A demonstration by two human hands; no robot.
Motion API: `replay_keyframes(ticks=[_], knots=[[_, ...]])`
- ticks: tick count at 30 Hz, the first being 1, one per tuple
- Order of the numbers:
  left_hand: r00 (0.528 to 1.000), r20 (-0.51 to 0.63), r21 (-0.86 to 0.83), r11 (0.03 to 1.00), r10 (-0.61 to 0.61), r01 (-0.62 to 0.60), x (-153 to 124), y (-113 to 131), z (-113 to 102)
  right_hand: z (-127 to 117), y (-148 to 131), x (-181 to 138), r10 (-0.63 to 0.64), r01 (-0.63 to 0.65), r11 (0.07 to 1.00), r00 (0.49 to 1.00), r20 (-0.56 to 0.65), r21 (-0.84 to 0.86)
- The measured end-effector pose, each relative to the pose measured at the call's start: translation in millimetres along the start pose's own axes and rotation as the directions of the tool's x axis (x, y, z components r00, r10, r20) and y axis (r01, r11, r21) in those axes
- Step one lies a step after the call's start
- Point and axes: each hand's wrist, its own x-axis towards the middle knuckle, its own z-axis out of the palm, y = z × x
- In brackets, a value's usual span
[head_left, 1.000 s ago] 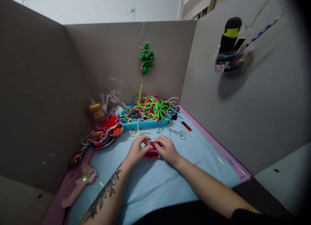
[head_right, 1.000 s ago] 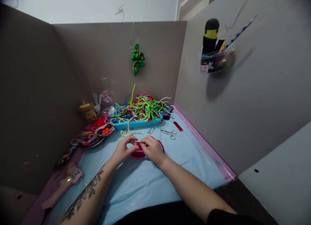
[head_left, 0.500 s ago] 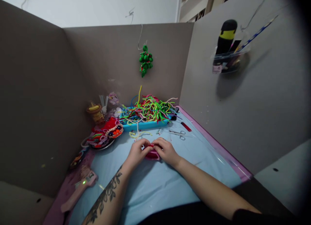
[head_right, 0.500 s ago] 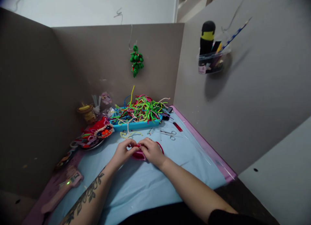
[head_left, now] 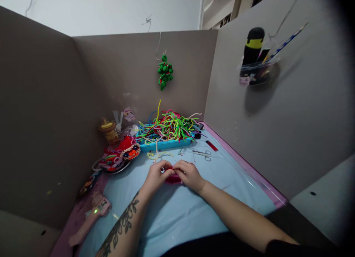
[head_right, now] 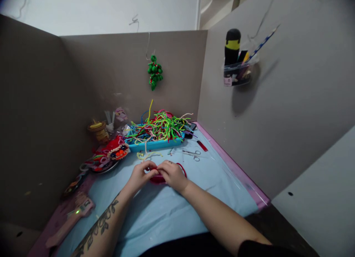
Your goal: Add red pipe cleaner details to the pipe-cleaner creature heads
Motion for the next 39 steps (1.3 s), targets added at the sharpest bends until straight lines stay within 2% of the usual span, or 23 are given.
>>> replay_keyframes(ticks=[7, 14, 17, 21, 25, 31, 35, 37, 39], knots=[[0.998, 0.034, 0.131, 0.989, 0.061, -0.065, 0.1, 1.6, -9.7, -0.6, -1.0, 1.0, 0.094, -0.094, 0.996, 0.995, -0.034, -0.008], [0.99, 0.019, 0.236, 0.961, 0.143, -0.144, -1.3, 4.7, -6.9, 0.9, -6.7, 3.8, 0.156, -0.155, 0.988, 0.987, -0.048, 0.017], [0.976, 0.027, 0.286, 0.934, 0.214, -0.213, -2.7, 3.9, -5.9, 2.4, -8.5, 6.0, 0.256, -0.251, 0.966, 0.964, -0.068, 0.064], [0.943, 0.058, 0.418, 0.85, 0.327, -0.32, -3.7, 1.9, -4.6, 4.0, -7.1, 8.4, 0.444, -0.441, 0.885, 0.896, 0.011, 0.151], [0.91, 0.067, 0.517, 0.766, 0.409, -0.382, -3.7, 2.5, -3.2, 2.2, -7.6, 11.0, 0.459, -0.469, 0.864, 0.883, 0.094, 0.184], [0.899, 0.058, 0.547, 0.74, 0.433, -0.392, -5.2, 3.1, -0.2, -3.7, -13.8, 16.2, 0.499, -0.535, 0.817, 0.843, 0.202, 0.216], [0.875, 0.07, 0.587, 0.689, 0.48, -0.425, -7.1, 3.8, 1.1, -5.7, -11.0, 18.3, 0.498, -0.553, 0.79, 0.831, 0.25, 0.264], [0.891, 0.069, 0.537, 0.736, 0.449, -0.413, -7.2, 6.6, -1.6, -8.3, -8.6, 19.4, 0.49, -0.555, 0.786, 0.828, 0.272, 0.272], [0.937, 0.071, 0.408, 0.847, 0.343, -0.341, -6.3, 11.1, -6.5, -12.8, -7.3, 20.9, 0.472, -0.539, 0.791, 0.839, 0.271, 0.289]])
